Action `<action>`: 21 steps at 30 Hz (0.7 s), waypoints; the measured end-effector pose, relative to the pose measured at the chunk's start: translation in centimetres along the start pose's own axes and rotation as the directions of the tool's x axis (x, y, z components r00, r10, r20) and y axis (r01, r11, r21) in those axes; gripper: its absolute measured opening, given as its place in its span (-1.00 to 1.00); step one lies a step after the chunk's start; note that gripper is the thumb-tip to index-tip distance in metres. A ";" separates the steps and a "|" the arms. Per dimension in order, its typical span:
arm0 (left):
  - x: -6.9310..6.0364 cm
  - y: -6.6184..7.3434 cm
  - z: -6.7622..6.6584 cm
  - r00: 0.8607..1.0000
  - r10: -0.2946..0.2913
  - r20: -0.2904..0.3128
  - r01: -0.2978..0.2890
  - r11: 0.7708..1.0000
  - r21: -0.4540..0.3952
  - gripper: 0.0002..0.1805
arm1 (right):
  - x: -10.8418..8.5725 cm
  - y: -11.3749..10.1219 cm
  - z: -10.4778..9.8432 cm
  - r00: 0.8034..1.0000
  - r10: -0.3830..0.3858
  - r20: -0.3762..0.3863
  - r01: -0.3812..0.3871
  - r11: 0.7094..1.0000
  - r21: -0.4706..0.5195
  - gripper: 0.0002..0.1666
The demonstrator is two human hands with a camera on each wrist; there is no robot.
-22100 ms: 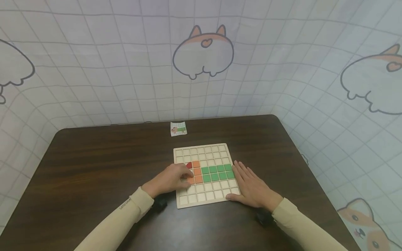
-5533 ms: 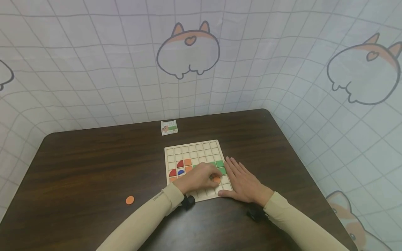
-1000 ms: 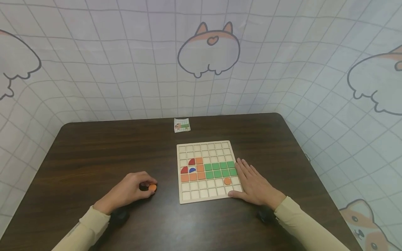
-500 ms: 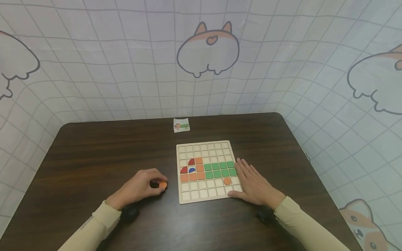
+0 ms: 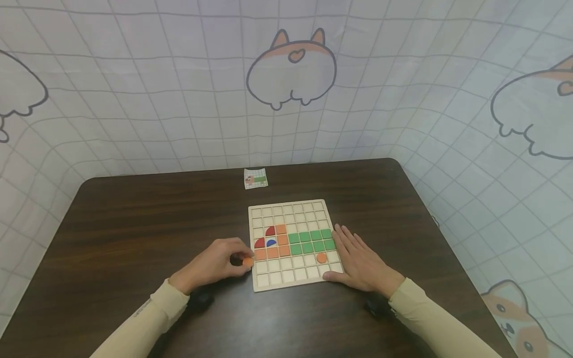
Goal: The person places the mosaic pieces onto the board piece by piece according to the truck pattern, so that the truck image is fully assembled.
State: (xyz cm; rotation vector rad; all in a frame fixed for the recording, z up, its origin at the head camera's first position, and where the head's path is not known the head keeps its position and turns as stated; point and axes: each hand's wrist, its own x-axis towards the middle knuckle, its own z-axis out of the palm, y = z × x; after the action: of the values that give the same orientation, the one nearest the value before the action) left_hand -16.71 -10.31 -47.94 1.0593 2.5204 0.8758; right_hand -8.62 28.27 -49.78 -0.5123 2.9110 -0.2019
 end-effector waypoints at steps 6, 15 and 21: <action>1.1 0.7 0.5 0.999 0.037 0.004 -0.037 0.999 -0.026 -0.79 | 0.1 0.0 0.0 1.000 0.005 0.002 -0.005 1.000 -0.004 0.36; 2.5 1.5 1.6 0.996 0.087 0.024 -0.087 0.996 -0.010 -0.75 | 0.1 0.0 0.1 1.000 0.001 -0.003 -0.001 1.000 -0.006 0.37; 3.2 1.9 2.3 0.990 0.137 0.021 -0.136 0.990 -0.049 -0.78 | 0.1 0.1 0.1 1.000 0.005 0.000 -0.005 1.000 -0.015 0.37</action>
State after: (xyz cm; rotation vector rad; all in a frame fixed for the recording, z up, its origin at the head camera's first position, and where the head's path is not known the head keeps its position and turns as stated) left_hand -16.86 -5.99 -48.62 1.2311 2.4183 0.9479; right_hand -8.69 28.28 -49.93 -0.5071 2.9154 -0.1801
